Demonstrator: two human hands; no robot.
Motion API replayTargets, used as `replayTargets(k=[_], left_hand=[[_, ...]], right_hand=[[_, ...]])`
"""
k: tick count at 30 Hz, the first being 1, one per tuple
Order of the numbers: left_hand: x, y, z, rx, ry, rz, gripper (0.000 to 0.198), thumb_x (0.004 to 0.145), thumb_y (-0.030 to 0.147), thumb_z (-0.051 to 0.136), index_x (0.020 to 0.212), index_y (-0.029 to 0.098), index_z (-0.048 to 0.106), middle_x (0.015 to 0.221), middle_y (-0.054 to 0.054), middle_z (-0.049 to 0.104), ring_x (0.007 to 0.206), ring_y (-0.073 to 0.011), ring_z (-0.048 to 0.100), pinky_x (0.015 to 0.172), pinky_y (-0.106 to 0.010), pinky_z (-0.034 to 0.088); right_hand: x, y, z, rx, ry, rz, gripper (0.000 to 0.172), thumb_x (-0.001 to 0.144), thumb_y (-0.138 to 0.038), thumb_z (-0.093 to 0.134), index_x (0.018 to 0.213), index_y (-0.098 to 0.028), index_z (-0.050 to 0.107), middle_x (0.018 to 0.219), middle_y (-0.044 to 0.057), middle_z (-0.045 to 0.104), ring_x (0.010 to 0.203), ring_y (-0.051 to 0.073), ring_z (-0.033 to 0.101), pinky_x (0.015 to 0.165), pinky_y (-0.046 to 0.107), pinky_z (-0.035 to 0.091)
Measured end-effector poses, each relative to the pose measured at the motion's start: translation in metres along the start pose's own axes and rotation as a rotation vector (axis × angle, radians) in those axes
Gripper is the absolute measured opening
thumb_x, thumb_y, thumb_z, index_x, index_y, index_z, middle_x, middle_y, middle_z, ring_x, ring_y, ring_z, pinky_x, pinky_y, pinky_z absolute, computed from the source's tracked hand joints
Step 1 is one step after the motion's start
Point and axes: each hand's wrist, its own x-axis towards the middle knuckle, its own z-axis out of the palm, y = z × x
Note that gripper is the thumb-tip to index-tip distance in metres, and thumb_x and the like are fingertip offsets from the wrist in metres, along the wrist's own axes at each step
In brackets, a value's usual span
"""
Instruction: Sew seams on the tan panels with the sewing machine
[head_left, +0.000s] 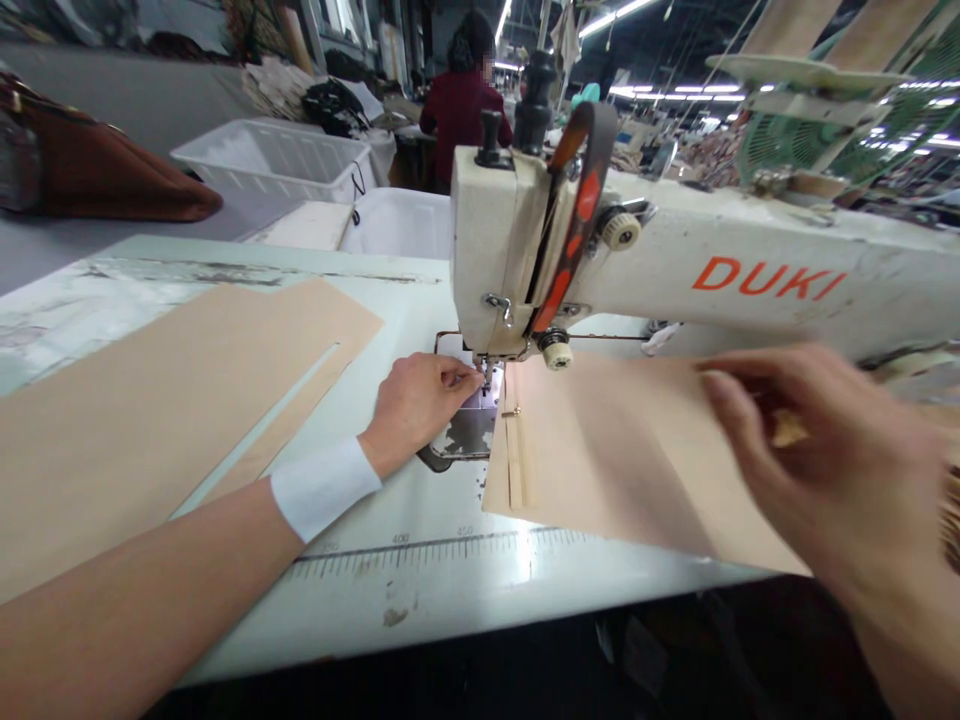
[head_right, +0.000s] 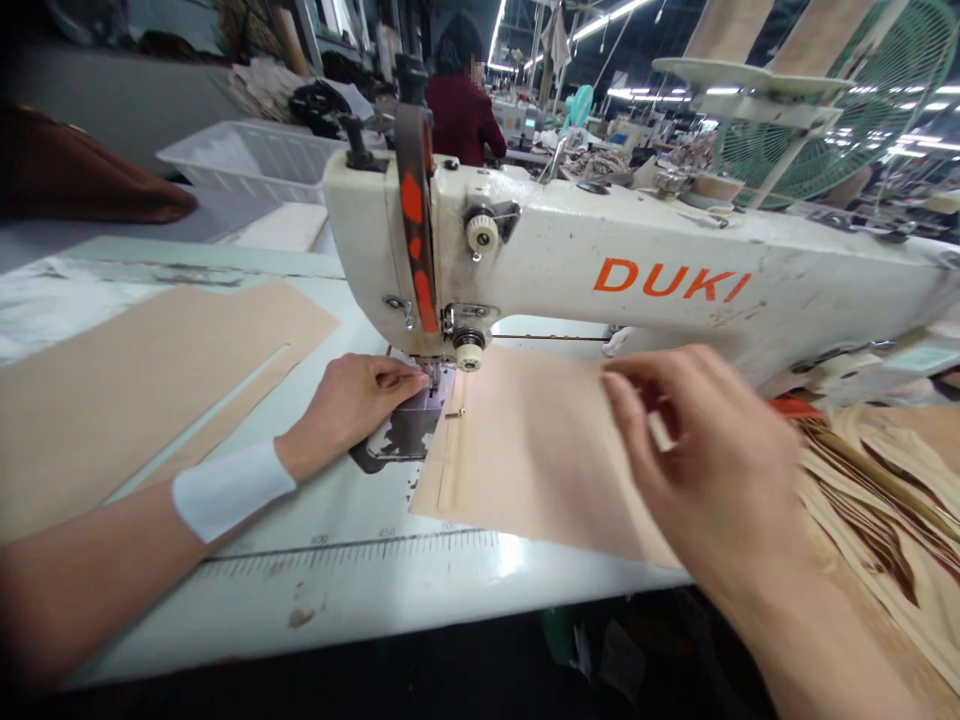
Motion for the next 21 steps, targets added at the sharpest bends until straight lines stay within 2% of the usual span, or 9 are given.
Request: replayTargets(k=[2,5,8,11,16,21], left_hand=[[0.000,0.000,0.000,-0.004,-0.004,-0.002,0.032,0.084,0.046,0.060,0.089,0.022,0.080,0.069,-0.006,0.071,0.064,-0.0235,0.062,0.057,-0.034,0.040],[0.000,0.001,0.000,-0.006,-0.006,-0.009,0.031,0.084,0.046,0.060,0.088,0.022,0.080,0.070,-0.006,0.071,0.065,-0.0233,0.062,0.058,-0.034,0.041],[0.000,0.001,0.001,0.001,-0.002,-0.016,0.032,0.083,0.045,0.059,0.089,0.022,0.080,0.070,-0.006,0.071,0.064,-0.0232,0.062,0.057,-0.034,0.040],[0.000,0.001,0.001,0.008,0.002,-0.013,0.031,0.083,0.045,0.059,0.088,0.023,0.080,0.070,-0.006,0.071,0.065,-0.0238,0.063,0.057,-0.033,0.041],[0.000,0.003,0.001,0.009,0.003,-0.021,0.031,0.084,0.045,0.059,0.088,0.022,0.080,0.072,-0.007,0.071,0.068,-0.0251,0.064,0.059,-0.035,0.043],[0.000,0.004,0.001,0.023,0.003,-0.034,0.029,0.083,0.044,0.061,0.089,0.023,0.080,0.073,-0.007,0.072,0.069,-0.0259,0.064,0.060,-0.035,0.043]], right_hand=[[0.008,-0.015,0.027,0.175,-0.159,0.001,0.013,0.094,-0.029,0.058,0.098,-0.022,0.068,0.086,0.001,0.066,0.068,0.011,0.058,0.062,0.024,0.042],[0.017,-0.032,0.065,0.425,-0.407,0.082,0.015,0.093,-0.024,0.055,0.094,-0.021,0.071,0.089,0.000,0.070,0.067,0.011,0.061,0.061,0.023,0.043],[0.027,-0.039,0.094,0.507,-0.512,0.141,0.019,0.092,-0.025,0.055,0.090,-0.019,0.073,0.081,0.001,0.072,0.066,0.013,0.062,0.061,0.024,0.041],[0.037,-0.041,0.113,0.528,-0.509,0.176,0.022,0.092,-0.028,0.056,0.082,-0.017,0.073,0.071,0.002,0.070,0.065,0.015,0.063,0.059,0.025,0.040],[0.041,-0.042,0.137,0.690,-0.473,0.227,0.017,0.088,-0.027,0.061,0.089,-0.017,0.075,0.086,0.007,0.074,0.082,0.020,0.067,0.072,0.029,0.049],[0.036,-0.046,0.153,0.780,-0.394,0.263,0.018,0.085,-0.028,0.064,0.095,-0.019,0.075,0.088,0.006,0.074,0.078,0.018,0.067,0.071,0.028,0.050]])
